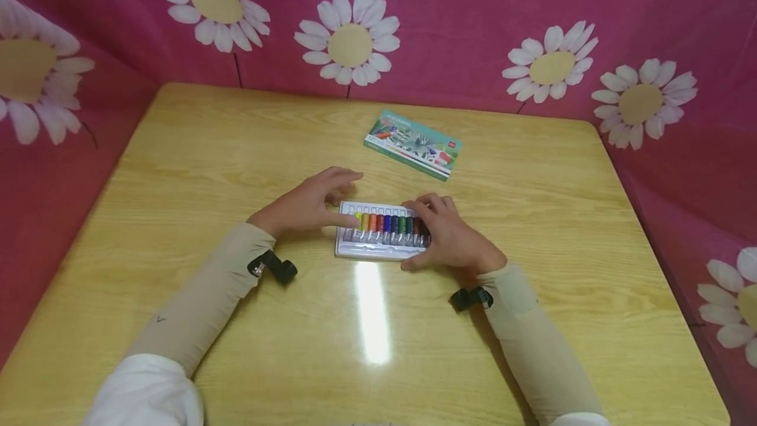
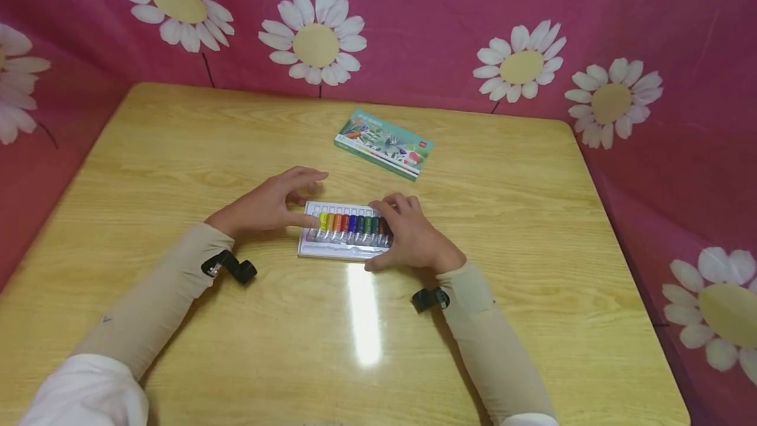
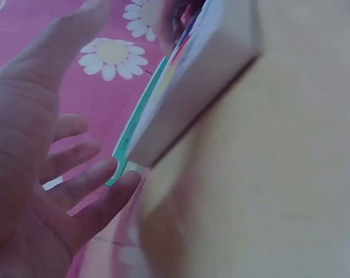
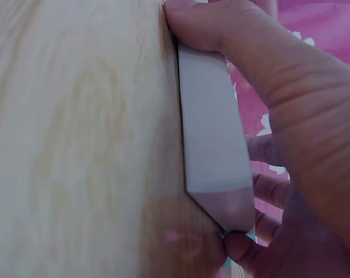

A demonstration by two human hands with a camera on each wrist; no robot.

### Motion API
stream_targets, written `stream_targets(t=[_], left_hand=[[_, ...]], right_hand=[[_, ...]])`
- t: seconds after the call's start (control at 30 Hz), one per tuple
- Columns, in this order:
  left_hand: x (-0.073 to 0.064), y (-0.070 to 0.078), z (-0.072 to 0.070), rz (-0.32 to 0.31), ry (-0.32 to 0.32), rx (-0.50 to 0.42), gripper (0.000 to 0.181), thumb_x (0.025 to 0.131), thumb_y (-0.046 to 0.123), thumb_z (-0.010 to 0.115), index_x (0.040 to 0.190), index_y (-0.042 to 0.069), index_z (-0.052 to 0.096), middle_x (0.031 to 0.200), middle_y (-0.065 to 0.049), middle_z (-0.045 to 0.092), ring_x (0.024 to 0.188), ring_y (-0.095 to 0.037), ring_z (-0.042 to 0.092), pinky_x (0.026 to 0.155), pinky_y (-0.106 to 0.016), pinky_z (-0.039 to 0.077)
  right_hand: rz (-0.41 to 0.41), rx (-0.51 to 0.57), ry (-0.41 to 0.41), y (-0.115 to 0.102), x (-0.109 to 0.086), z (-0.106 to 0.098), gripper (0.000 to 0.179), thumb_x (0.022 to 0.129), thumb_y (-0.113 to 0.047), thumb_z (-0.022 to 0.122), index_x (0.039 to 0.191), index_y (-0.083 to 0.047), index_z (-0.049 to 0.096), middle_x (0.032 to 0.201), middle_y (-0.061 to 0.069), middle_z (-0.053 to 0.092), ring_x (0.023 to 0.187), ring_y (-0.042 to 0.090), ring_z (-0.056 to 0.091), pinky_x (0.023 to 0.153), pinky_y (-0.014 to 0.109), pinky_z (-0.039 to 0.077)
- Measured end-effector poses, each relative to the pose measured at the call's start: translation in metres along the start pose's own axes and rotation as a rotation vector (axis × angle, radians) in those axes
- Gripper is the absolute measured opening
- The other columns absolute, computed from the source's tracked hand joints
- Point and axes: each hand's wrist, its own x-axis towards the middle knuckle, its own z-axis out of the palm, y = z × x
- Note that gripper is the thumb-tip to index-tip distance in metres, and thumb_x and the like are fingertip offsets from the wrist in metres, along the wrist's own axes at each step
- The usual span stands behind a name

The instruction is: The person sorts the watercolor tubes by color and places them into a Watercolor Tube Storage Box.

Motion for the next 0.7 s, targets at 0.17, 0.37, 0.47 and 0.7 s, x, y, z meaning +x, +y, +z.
stream_targets(t=[0.17,0.37,0.47,0.7], left_hand=[[0.038,0.009,-0.016,0.036,0.017,0.146,0.093,0.087,0.064,0.074,0.161,0.022,0.038,0.162,-0.004,0.039,0.142,-0.026,0.049,0.120,-0.050,0.045],[0.079,0.020,-0.025,0.047,0.012,0.310,0.090,0.091,0.061,0.071,0.163,0.021,0.035,0.167,-0.008,0.032,0.155,-0.028,0.028,0.128,-0.054,0.033],[0.096,0.023,-0.025,0.050,0.003,0.404,0.091,0.092,0.059,0.071,0.164,0.020,0.032,0.168,-0.010,0.029,0.156,-0.030,0.022,0.128,-0.054,0.032],[0.130,0.029,-0.025,-0.040,-0.016,0.476,0.103,0.084,0.064,0.076,0.164,0.020,0.029,0.173,-0.012,0.014,0.159,-0.034,0.007,0.124,-0.067,0.031]], right_hand=[[-0.011,-0.002,0.007,0.002,-0.003,-0.001,0.111,0.067,-0.059,0.092,0.158,-0.021,0.040,0.154,0.009,0.037,0.135,0.031,0.031,0.114,0.056,0.045],[-0.011,0.005,0.005,0.003,-0.002,-0.002,0.111,0.067,-0.060,0.092,0.158,-0.022,0.040,0.154,0.008,0.037,0.136,0.030,0.031,0.114,0.055,0.045],[-0.010,0.010,-0.001,0.002,-0.003,-0.002,0.111,0.068,-0.060,0.092,0.158,-0.023,0.039,0.153,0.007,0.037,0.136,0.029,0.031,0.115,0.054,0.045],[0.000,0.027,0.010,0.003,-0.003,-0.001,0.110,0.067,-0.059,0.092,0.157,-0.022,0.040,0.154,0.006,0.036,0.137,0.028,0.031,0.116,0.053,0.044]])
